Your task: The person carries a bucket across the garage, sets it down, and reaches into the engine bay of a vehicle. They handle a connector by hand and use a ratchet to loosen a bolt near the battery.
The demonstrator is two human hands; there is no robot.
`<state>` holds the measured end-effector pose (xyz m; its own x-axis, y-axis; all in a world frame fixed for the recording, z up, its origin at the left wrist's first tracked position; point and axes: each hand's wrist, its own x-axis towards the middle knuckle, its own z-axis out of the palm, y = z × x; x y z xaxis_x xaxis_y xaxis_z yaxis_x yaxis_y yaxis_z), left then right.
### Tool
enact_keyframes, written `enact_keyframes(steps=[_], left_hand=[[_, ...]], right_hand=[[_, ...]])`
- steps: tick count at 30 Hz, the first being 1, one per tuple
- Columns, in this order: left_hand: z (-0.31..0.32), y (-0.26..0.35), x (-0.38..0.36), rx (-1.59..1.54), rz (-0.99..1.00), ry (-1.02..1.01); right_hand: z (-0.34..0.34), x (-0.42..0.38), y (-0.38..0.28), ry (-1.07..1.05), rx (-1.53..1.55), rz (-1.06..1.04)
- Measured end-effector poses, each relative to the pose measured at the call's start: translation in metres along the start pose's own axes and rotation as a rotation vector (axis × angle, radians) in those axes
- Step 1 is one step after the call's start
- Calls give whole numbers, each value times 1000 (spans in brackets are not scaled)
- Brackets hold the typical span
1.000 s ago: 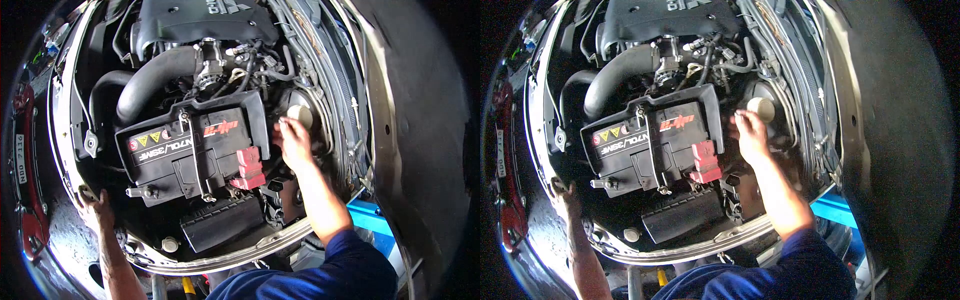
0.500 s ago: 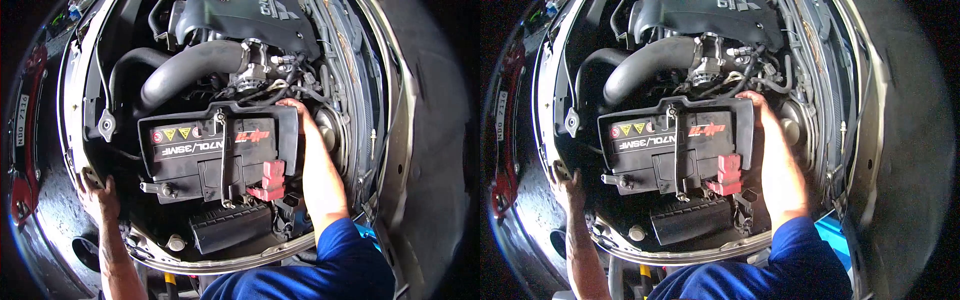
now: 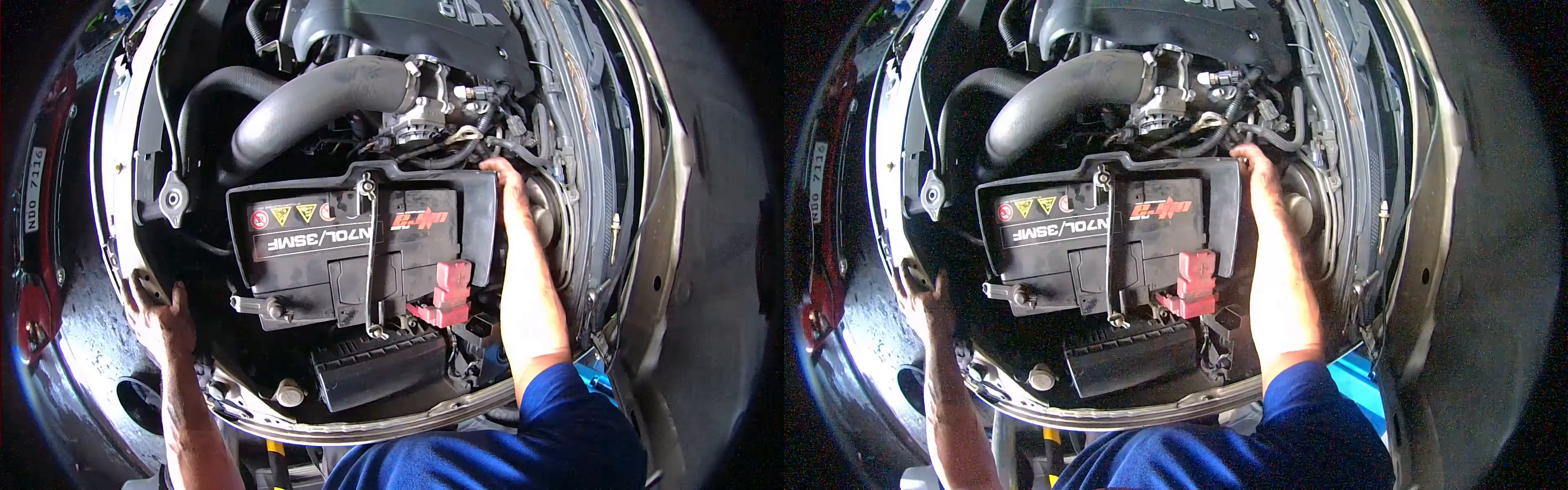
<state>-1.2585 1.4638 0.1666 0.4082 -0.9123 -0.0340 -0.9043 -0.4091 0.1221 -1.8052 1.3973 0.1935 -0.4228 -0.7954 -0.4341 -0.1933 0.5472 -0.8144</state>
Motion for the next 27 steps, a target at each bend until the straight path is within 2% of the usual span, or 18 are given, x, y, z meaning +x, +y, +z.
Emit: enact_keyframes(steps=[1,2,3,5,6,7,9,11,13,14,16,18,19,21,24,25,26,27], left_hand=[[0,0,0,-9,1,-1],[-1,0,0,-9,12,4],[-2,1,-1,-17,3,-4],[-3,2,0,-25,0,-5],[-3,3,0,-23,-22,-19],[-2,3,0,-21,-45,-35],[0,0,0,-37,-31,-22],[0,0,0,-44,-30,-25],[4,-3,0,-29,-26,-12],[4,-3,0,-16,-22,-2],[1,1,0,-29,-22,-12],[-2,3,0,-41,-36,-43],[-4,5,0,-40,-26,-44],[-8,8,0,-53,-55,-97],[-9,6,0,-106,-60,-120],[-7,4,1,-100,-53,-125],[-4,1,2,-129,-45,-124],[-1,-2,3,-156,-37,-125]], right_hand=[[-2,1,0,10,-113,14],[-9,7,18,-118,-129,-343],[-9,9,19,-110,-122,-346],[-9,17,19,-129,-167,1],[-13,18,18,-179,-270,18],[-10,12,4,-173,-263,17],[-7,2,-19,-248,-613,-142],[-10,15,-5,-292,-691,-219],[0,21,0,-190,-171,208],[10,-3,-29,-111,-401,99],[5,29,31,-61,-461,-180],[9,11,29,86,-962,-812],[12,8,30,120,-1015,-673],[21,1,25,203,-956,-572],[16,-5,9,57,-953,-312],[7,33,57,25,-390,182],[8,23,37,26,-388,190],[14,3,-9,14,-752,119]])
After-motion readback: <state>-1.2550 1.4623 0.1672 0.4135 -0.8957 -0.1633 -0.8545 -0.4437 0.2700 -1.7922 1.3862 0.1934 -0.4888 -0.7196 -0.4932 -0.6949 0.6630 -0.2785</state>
